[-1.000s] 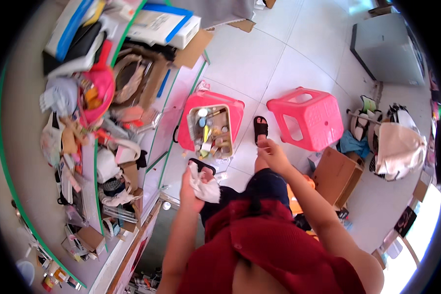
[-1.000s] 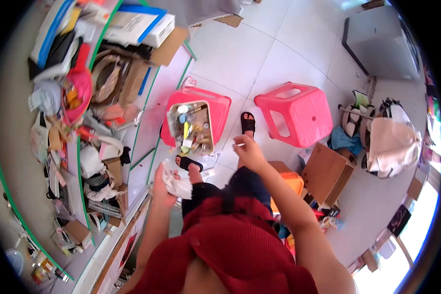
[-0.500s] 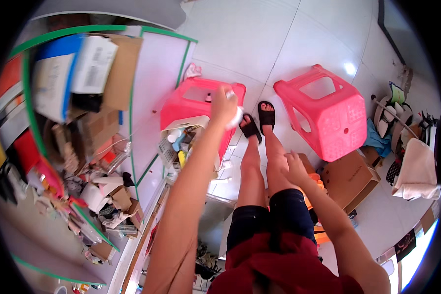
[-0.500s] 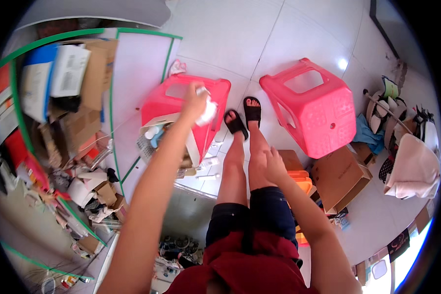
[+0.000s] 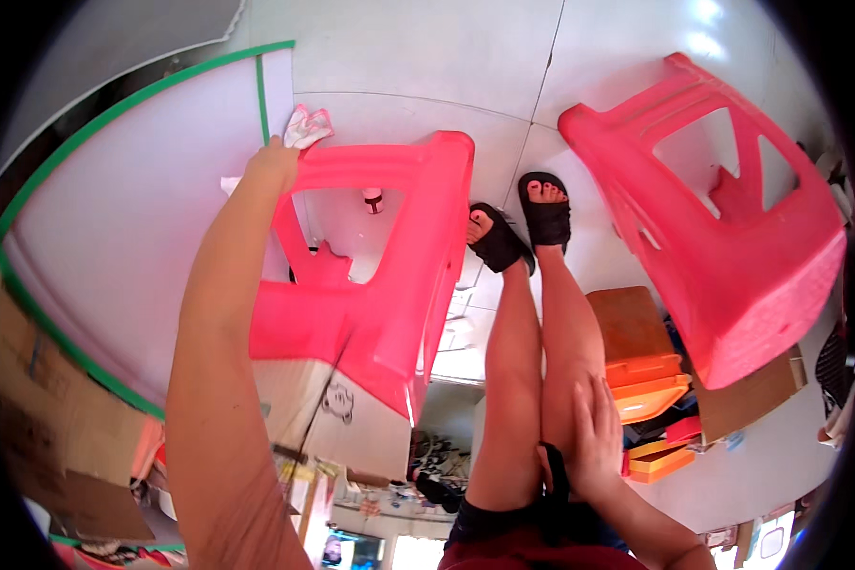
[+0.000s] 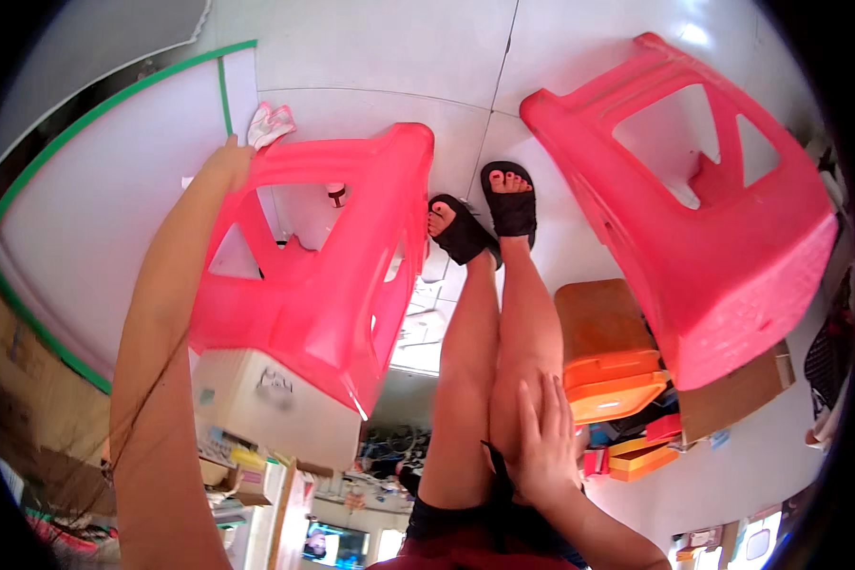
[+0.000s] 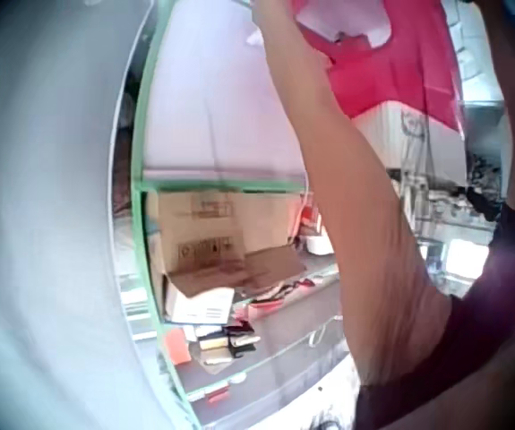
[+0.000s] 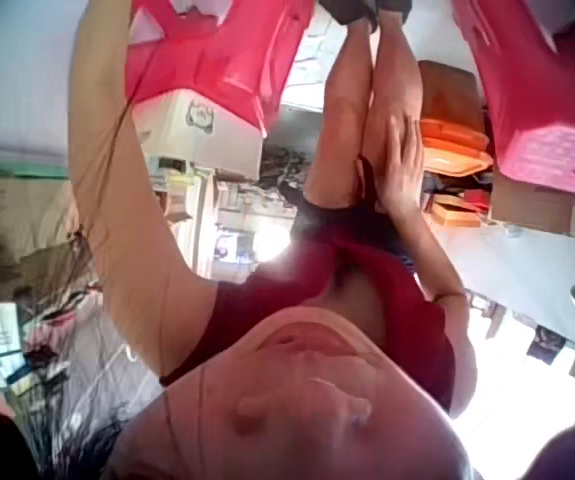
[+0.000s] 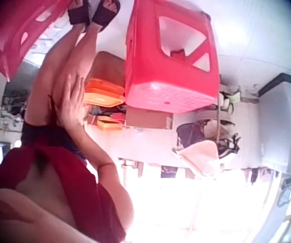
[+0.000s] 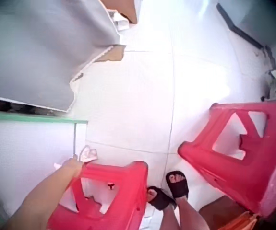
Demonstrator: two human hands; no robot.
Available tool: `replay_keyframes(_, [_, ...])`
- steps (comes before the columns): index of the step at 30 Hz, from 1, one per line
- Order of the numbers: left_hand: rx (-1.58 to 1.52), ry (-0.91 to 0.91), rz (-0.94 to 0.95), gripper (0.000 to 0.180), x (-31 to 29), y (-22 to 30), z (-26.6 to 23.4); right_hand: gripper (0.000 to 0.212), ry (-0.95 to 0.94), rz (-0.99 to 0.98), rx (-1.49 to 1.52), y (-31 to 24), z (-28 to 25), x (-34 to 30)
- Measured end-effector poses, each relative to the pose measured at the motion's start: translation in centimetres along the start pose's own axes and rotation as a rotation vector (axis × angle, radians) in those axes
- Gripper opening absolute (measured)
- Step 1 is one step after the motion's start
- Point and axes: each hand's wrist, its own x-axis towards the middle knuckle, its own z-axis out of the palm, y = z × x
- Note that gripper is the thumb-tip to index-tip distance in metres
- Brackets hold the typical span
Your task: The person wipes various small cosmetic bottles and an eyelash curler with a white cloth, then organizes them into a basket and places the items on a shelf.
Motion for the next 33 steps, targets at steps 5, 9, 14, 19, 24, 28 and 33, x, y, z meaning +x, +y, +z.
replay_keyframes(5, [0.092,-0.086,-0.017,0.037,4.4,0.5,4.4,0.093,0.069,-0.015,0.059,1.1,0.1,1.2])
replay_keyframes(9, [-0.042,-0.047,-0.094,0.035,7.2,-0.7,6.0,0.093,0.146,-0.083,0.106,1.1,0.5,2.3])
replay_keyframes(14, [-0.215,-0.055,-0.083,0.044,8.8,-1.0,6.8,0.091,0.166,-0.108,0.122,0.5,0.5,2.8])
replay_keyframes(19, [-0.348,0.276,0.267,0.053,3.5,0.0,2.2,0.087,0.08,-0.09,0.118,-1.1,1.1,1.5])
replay_keyframes(24, [-0.512,0.433,0.248,0.046,-2.8,5.4,-6.5,0.082,0.091,-0.078,-0.03,-1.1,3.6,-0.8])
replay_keyframes(28, [-1.288,0.614,0.236,0.031,-12.1,12.8,-12.0,0.082,0.254,-0.128,-0.036,1.7,6.8,-2.7])
replay_keyframes(33, [-2.18,0.166,0.597,0.035,-36.1,16.5,-18.6,0.073,0.331,-0.012,0.704,3.7,2.6,-5.3])
